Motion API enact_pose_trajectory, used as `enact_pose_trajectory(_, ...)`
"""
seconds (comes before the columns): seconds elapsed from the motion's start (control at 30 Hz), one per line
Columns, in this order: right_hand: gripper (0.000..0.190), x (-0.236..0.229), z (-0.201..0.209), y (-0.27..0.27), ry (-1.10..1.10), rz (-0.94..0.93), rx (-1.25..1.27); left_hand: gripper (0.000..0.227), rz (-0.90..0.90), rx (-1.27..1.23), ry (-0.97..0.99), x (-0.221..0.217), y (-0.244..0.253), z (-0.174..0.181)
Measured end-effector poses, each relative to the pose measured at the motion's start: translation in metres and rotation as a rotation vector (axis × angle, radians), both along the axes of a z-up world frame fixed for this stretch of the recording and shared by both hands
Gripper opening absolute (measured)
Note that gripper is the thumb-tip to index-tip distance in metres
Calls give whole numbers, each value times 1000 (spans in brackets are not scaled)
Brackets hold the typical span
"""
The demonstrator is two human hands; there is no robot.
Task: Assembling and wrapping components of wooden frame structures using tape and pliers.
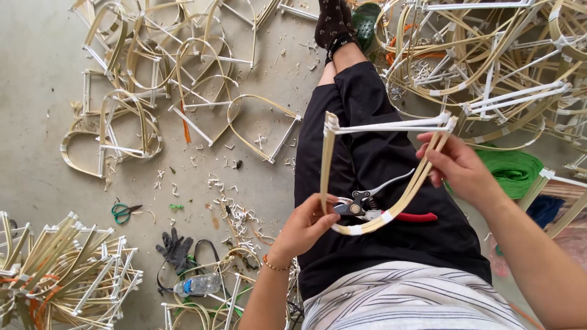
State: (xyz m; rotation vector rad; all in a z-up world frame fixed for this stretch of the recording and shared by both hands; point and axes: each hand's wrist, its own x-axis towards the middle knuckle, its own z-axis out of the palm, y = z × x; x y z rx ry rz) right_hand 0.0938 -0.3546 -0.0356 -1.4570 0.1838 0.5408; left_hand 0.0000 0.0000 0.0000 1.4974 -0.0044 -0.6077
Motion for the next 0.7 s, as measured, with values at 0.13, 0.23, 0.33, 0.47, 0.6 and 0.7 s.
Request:
enact_pose_trajectory(0.13, 33, -10, 6, 10, -7, -31, 59, 52, 219, -22, -149, 25, -13, 15)
enact_pose_trajectory(0.23, 32, -18, 3, 9, -82, 14, 36, 64, 353, 144, -336, 52, -26, 35)
enact_pose_trajectory(0.33, 33, -30, -2, 5, -142, 64, 11, 61, 420, 487, -491, 65, -36, 33)
enact_pose_trajectory(0.47, 36, -38, 0, 0, -107, 45, 149, 49, 449, 600, -595, 70, -40, 24)
enact_pose_trajectory(0.6, 32, -46, -22, -11, -100, 38, 206, 38, 464, 446, -487, 69, -35, 13)
enact_pose_trajectory(0.7, 31, -46, -17, -8, -97, 24, 223, 32, 493, 350, -432, 69, -36, 18)
